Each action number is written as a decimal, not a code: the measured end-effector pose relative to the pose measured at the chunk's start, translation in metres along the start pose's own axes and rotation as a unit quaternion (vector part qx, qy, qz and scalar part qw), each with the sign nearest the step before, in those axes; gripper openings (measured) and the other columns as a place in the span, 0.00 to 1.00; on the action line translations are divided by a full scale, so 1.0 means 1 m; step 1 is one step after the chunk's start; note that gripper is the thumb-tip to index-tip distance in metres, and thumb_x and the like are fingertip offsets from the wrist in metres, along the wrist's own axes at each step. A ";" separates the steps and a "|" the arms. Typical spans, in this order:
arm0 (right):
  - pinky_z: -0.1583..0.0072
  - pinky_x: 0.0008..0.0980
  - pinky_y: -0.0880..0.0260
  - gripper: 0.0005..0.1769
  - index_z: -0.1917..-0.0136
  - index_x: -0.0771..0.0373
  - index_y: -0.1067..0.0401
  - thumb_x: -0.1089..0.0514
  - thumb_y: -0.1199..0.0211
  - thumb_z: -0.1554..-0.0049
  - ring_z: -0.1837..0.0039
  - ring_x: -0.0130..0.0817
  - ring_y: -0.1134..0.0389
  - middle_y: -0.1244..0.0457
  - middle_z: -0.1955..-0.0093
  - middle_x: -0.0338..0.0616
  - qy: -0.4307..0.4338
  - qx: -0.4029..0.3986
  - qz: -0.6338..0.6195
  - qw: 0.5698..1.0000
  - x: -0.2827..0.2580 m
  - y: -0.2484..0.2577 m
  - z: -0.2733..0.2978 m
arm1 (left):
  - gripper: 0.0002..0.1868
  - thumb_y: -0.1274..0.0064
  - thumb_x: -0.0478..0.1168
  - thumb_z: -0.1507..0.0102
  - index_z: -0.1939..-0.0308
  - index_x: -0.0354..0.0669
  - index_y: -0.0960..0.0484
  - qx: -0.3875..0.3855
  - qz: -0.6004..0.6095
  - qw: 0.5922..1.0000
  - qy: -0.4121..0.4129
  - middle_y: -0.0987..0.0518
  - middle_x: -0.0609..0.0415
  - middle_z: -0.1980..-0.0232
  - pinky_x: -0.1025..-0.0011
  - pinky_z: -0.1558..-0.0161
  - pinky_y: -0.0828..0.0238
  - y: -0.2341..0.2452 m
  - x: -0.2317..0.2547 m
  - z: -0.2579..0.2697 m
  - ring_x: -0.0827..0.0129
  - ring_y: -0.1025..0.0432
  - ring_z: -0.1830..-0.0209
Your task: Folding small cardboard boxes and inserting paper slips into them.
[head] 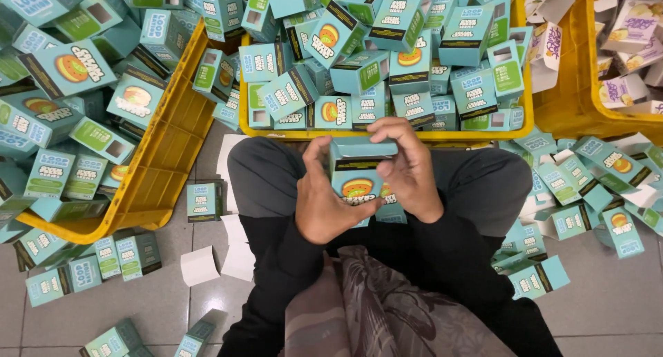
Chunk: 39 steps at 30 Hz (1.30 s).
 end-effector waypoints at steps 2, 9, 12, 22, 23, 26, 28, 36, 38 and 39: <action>0.36 0.46 0.38 0.26 0.45 0.66 0.32 0.39 0.43 0.35 0.36 0.45 0.36 0.38 0.40 0.54 -0.009 0.018 0.002 1.000 0.000 0.003 0.002 | 0.64 0.21 0.41 0.59 0.28 0.36 0.49 0.001 -0.003 1.000 -0.007 0.26 0.24 0.43 0.31 0.52 0.28 -0.003 -0.003 0.001 0.19 0.26 0.49; 0.36 0.45 0.35 0.10 0.47 0.68 0.24 0.58 0.38 0.35 0.39 0.48 0.30 0.32 0.45 0.55 -0.015 0.058 0.018 0.998 -0.006 0.009 0.004 | 0.65 0.20 0.47 0.60 0.28 0.39 0.47 0.009 0.002 1.000 -0.028 0.23 0.32 0.45 0.35 0.54 0.23 -0.004 -0.005 0.005 0.26 0.23 0.52; 0.38 0.44 0.34 0.06 0.48 0.65 0.22 0.62 0.36 0.37 0.42 0.46 0.29 0.31 0.46 0.55 -0.023 0.059 0.020 0.998 -0.005 0.010 0.006 | 0.66 0.19 0.48 0.60 0.28 0.37 0.46 0.017 0.007 0.999 -0.034 0.23 0.32 0.45 0.35 0.54 0.24 -0.003 -0.001 0.006 0.26 0.23 0.52; 0.39 0.45 0.30 0.07 0.48 0.67 0.21 0.63 0.37 0.37 0.41 0.53 0.27 0.30 0.46 0.59 -0.022 0.046 0.034 0.998 -0.015 0.010 0.008 | 0.65 0.21 0.50 0.55 0.23 0.34 0.45 -0.002 0.005 0.999 -0.045 0.32 0.17 0.34 0.27 0.51 0.29 -0.001 0.021 0.005 0.15 0.29 0.46; 0.40 0.44 0.30 0.08 0.47 0.67 0.21 0.63 0.37 0.37 0.40 0.52 0.27 0.30 0.45 0.59 -0.024 0.045 0.043 0.998 -0.017 0.009 0.009 | 0.65 0.21 0.51 0.54 0.23 0.35 0.46 -0.006 0.007 0.999 -0.047 0.33 0.17 0.33 0.26 0.50 0.30 -0.002 0.022 0.005 0.15 0.29 0.45; 0.41 0.43 0.31 0.09 0.46 0.66 0.20 0.62 0.39 0.36 0.42 0.49 0.28 0.30 0.44 0.60 -0.017 0.034 0.049 0.998 -0.025 0.007 0.008 | 0.66 0.21 0.53 0.55 0.23 0.36 0.45 -0.004 0.014 0.999 -0.046 0.32 0.19 0.34 0.26 0.49 0.31 -0.002 0.018 0.005 0.16 0.30 0.44; 0.42 0.42 0.30 0.10 0.46 0.65 0.20 0.62 0.40 0.36 0.43 0.47 0.28 0.30 0.43 0.61 -0.010 0.024 0.047 0.999 -0.028 0.006 0.008 | 0.67 0.20 0.53 0.56 0.22 0.37 0.45 0.000 0.018 0.999 -0.042 0.31 0.20 0.34 0.26 0.48 0.31 -0.002 0.015 0.006 0.17 0.29 0.44; 0.36 0.48 0.30 0.18 0.41 0.71 0.24 0.65 0.29 0.45 0.35 0.52 0.30 0.32 0.38 0.60 0.004 -0.015 -0.006 1.000 -0.015 0.000 0.015 | 0.56 0.26 0.52 0.47 0.24 0.34 0.42 -0.003 0.068 0.996 -0.050 0.33 0.20 0.31 0.25 0.37 0.43 -0.001 0.020 0.009 0.15 0.41 0.32; 0.37 0.47 0.29 0.17 0.43 0.71 0.23 0.66 0.28 0.46 0.37 0.52 0.28 0.31 0.40 0.60 0.000 -0.013 -0.012 1.000 -0.014 0.000 0.015 | 0.56 0.26 0.51 0.46 0.24 0.32 0.42 -0.003 0.072 0.996 -0.054 0.33 0.19 0.32 0.25 0.36 0.44 -0.001 0.023 0.009 0.14 0.41 0.32; 0.39 0.46 0.28 0.15 0.46 0.71 0.22 0.67 0.27 0.47 0.39 0.51 0.27 0.30 0.42 0.60 -0.004 -0.013 -0.018 1.000 -0.014 0.001 0.015 | 0.55 0.27 0.50 0.45 0.24 0.31 0.43 -0.002 0.076 0.995 -0.058 0.33 0.17 0.33 0.25 0.36 0.44 -0.001 0.025 0.009 0.13 0.42 0.32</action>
Point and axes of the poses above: each hand's wrist, its own z-axis away from the middle knuckle, its own y-axis out of the back of the hand, x = y × z, the point moved 9 cm from there along -z, towards the middle knuckle
